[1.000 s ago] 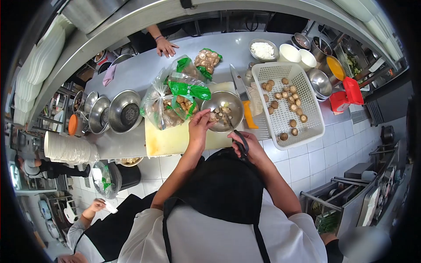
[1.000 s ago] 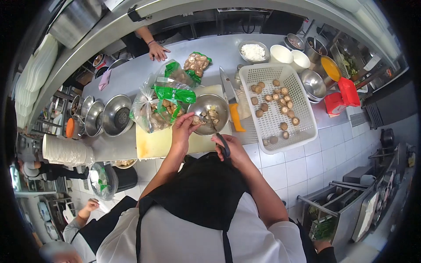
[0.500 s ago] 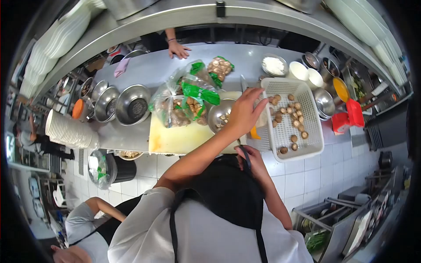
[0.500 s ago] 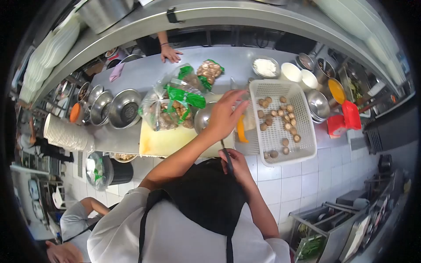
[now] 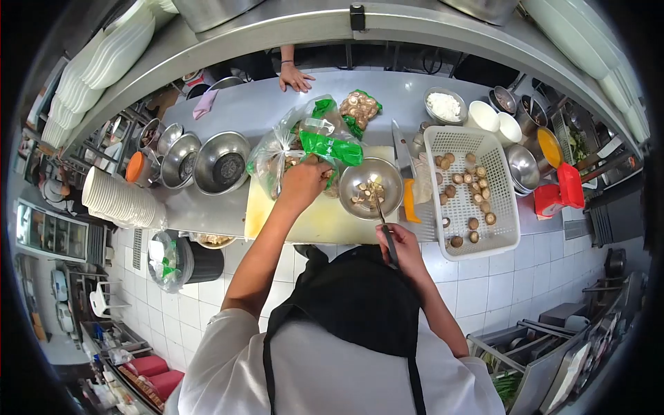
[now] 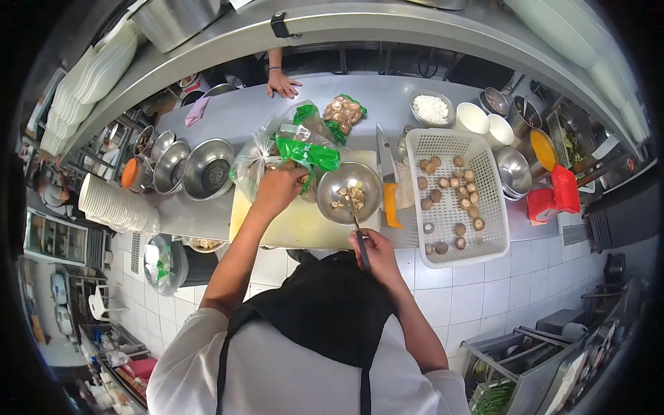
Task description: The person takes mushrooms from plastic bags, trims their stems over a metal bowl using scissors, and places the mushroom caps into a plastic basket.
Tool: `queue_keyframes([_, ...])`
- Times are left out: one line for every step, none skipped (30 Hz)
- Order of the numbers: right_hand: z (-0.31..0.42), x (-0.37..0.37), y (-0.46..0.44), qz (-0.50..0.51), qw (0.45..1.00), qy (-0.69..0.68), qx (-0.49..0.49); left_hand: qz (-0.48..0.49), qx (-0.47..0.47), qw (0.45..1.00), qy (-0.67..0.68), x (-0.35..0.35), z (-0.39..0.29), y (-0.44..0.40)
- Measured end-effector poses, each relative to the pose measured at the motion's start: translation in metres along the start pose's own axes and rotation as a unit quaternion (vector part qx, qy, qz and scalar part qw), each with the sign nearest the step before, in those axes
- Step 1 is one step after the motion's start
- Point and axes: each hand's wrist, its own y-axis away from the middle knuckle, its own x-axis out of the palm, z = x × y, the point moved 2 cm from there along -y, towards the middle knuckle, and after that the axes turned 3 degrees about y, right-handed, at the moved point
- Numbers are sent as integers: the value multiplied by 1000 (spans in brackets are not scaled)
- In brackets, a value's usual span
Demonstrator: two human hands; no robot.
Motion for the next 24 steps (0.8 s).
queue_keyframes([2,2,-1,1,1000,13,4,-1,-3,1000,11,0,0,0])
queue_keyframes([5,3,-1,0,1000,26,8,-27,6,999,30,-2,1,0])
queue_keyframes([6,3,0,-1,999,39,13,-51,16,997,50,-6,2,2])
queue_keyframes([2,0,-2,-15,995,98,-28,-74,25,994,71,-8,0,4])
queue_keyframes([-7,-3,-7,-28,985,156,-68,-117,-41,981,152,-10,-1,9])
queue_keyframes([-11,-4,-9,-40,970,214,-108,-159,-106,954,230,-23,-8,15])
queue_keyframes([1,2,-3,-70,948,271,-148,-197,-171,917,302,-30,-10,21])
queue_keyframes([18,9,6,-97,920,331,-187,-176,-173,887,390,-23,-9,26])
queue_keyframes([33,14,11,-122,885,389,-226,-154,-175,849,474,-9,-9,31])
queue_keyframes([38,16,11,-125,874,399,-248,-132,-176,803,554,-2,-16,35])
queue_keyframes([41,17,11,-128,863,410,-268,-89,-176,795,574,4,-24,39])
queue_keyframes([43,17,12,-133,851,420,-287,-70,-201,771,600,9,-33,41])
queue_keyframes([44,16,11,-136,840,438,-290,-51,-223,745,626,15,-42,42])
queue_keyframes([44,15,10,-140,828,457,-294,-30,-244,718,651,19,-46,42])
queue_keyframes([43,13,9,-144,816,475,-297,-12,-252,698,670,25,-46,42])
queue_keyframes([42,11,8,-151,801,492,-306,-6,-252,703,666,29,-46,42])
queue_keyframes([39,9,8,-156,786,509,-315,0,-252,707,661,33,-46,43])
queue_keyframes([38,7,7,-160,771,525,-323,4,-253,711,656,37,-45,44])
queue_keyframes([36,5,6,-157,769,532,-319,17,-251,721,646,41,-45,43])
queue_keyframes([34,3,5,-154,767,538,-314,30,-249,730,635,44,-44,43])
queue_keyframes([33,3,4,-152,766,543,-310,44,-246,740,624,47,-42,42])
queue_keyframes([32,2,3,-147,762,553,-304,46,-249,738,626,50,-41,42])
queue_keyframes([32,1,3,-143,757,564,-298,50,-251,735,628,53,-40,41])
queue_keyframes([31,0,3,-139,752,575,-292,54,-252,732,631,57,-39,40])
